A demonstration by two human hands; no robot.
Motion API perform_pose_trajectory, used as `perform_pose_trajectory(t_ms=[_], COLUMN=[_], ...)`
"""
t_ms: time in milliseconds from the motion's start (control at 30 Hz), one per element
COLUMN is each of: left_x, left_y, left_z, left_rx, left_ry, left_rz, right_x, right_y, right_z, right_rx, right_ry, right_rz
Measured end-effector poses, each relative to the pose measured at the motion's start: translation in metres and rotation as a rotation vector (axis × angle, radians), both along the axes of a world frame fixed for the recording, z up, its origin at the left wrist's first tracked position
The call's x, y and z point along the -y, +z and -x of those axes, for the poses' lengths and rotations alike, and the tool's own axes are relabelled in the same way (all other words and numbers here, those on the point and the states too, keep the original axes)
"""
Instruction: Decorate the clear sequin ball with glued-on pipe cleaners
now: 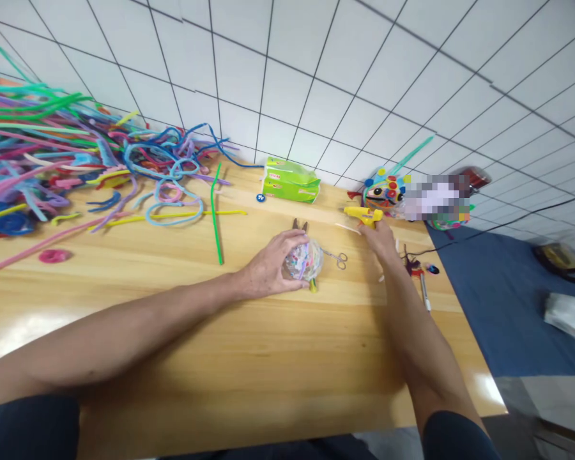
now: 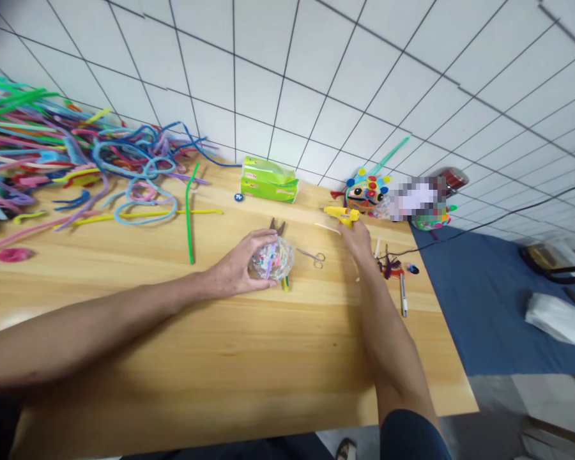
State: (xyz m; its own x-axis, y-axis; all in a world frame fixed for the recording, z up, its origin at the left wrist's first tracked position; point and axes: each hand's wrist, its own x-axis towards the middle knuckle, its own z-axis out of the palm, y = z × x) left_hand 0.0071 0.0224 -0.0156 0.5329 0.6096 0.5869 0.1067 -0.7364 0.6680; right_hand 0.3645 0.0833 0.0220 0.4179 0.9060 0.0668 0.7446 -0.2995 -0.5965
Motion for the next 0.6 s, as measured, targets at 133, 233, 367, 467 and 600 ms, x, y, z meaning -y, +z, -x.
perform_pose_trajectory(t_ms=[133,233,367,467,600], left_x=[0.001,0.002,0.002,0.002,-0.001], left_y=[0.000,0.000,0.002,0.001,-0.002], left_z=[0.000,0.000,0.001,0.001,0.001], left_rx=[0.018,0.021,0.007,0.022,-0.001], left_ry=[0.005,0.017,0.019,0.000,-0.013], left_rz=[0.001,0.008,0.012,0.000,0.010], right_x=[0.001,0.011,0.045,0.079,0.120], right_y=[0.000,0.000,0.007,0.015,0.014], right_z=[0.001,0.002,0.012,0.042,0.097], right_rx=[0.027,0.065,0.146,0.142,-0.005], right_ry=[-0.007,-0.034,-0.062,0.135,0.405], right_rz=[0.018,-0.044,-0.199,-0.484,-0.590])
